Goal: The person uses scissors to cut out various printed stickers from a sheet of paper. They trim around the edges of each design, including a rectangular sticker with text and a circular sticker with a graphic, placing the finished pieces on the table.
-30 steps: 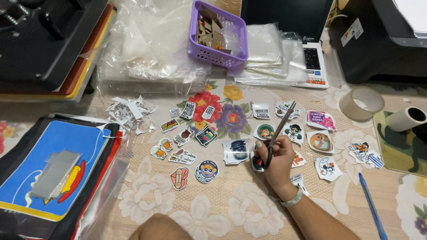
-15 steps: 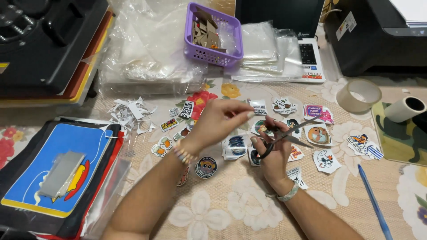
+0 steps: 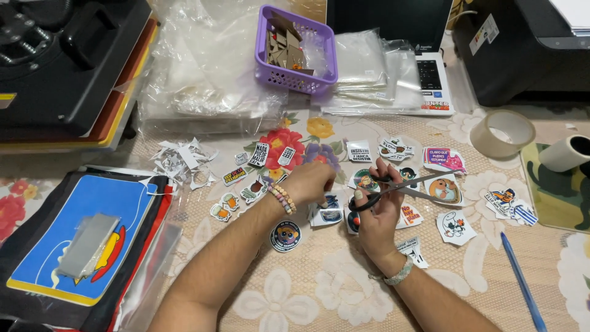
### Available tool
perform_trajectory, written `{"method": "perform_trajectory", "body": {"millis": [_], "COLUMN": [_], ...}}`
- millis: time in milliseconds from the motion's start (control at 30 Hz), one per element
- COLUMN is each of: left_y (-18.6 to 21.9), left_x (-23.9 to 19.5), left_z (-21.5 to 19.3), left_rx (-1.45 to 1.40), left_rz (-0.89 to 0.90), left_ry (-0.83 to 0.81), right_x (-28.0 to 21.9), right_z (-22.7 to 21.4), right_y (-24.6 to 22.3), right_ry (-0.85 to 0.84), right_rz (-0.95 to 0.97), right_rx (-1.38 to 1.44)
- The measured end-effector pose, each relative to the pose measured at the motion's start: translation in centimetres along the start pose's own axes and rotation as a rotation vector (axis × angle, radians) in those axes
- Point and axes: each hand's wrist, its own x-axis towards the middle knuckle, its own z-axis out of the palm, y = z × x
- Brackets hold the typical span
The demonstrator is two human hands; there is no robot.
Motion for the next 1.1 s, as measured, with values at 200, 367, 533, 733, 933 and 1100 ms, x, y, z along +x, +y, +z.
{"method": "perform_trajectory", "body": {"millis": [200,367,533,733,933,1100], "left_y": [-1.9,-2.9,-3.5,-3.1,-4.9,-6.2], "left_x": [1.0,1.3,0.7,-1.5,-8.1,-16.6], "left_z": [0.4,0.5,0.2,-1.5,-4.4,0.4], "left_rx": [-0.218,-0.317,-0.434,-0.463,-0.297,-0.099], "left_rz": [0.109,0.122,0.087,0.103,-0.035,0.235], "left_ry": [0.107,0.135,0.113,0.198,0.325,0.83], "right_x": [0.1,0.2,0.3,0.1,0.0,-0.1], "right_z": [-0.1,-0.3,-0.4,-0.6,-1.0,-1.3], "right_y": [0.1,0.7,0.8,1.0,1.1,1.4], "right_ry": [0.031,0.057,0.054,0.04,0.058,0.039], "right_rz": [-0.011,0.004,-0.013,0.036,0.092,0.145], "right_rx": [0.052,0.067,0.11,0.102,0.103,0.168]}}
